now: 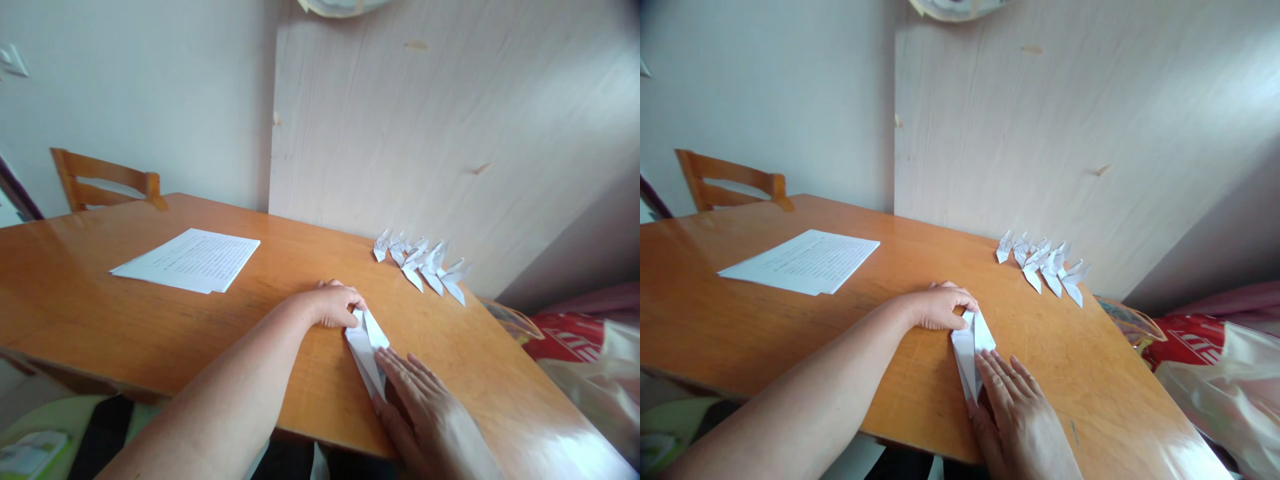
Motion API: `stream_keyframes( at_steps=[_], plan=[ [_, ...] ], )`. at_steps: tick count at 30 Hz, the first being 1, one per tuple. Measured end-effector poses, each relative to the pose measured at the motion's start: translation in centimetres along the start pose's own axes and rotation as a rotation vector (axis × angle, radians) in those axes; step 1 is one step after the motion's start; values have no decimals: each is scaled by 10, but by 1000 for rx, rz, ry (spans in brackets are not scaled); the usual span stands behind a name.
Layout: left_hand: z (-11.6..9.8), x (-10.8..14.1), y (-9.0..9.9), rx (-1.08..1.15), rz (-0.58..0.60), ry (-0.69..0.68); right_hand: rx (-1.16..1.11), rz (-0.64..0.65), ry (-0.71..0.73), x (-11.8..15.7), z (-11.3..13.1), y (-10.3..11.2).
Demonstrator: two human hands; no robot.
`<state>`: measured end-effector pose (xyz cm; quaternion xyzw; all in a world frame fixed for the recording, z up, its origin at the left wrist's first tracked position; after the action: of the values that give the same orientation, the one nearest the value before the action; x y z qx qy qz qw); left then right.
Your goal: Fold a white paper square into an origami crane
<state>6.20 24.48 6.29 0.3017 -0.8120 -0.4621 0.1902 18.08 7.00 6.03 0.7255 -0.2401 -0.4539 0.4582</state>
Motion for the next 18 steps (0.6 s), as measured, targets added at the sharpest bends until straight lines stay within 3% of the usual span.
stream_keyframes(
  at_steps=[11,18],
  plan=[
    [-3,2,1,23,-10,1,52,49,86,3,12,6],
    [-1,2,0,24,5,-13,113,-5,86,9,15,7]
  ],
)
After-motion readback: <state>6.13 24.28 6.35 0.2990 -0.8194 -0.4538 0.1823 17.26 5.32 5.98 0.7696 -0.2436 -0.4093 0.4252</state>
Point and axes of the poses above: each hand's wrist, its own x-axis away from the middle knuckle, its own y-axis out of the back of the hand, z = x × y, the point moved 6 cm from there along -x, towards the middle knuckle, and after that the axes turned 7 degrees about x, right-handed, at the moved point
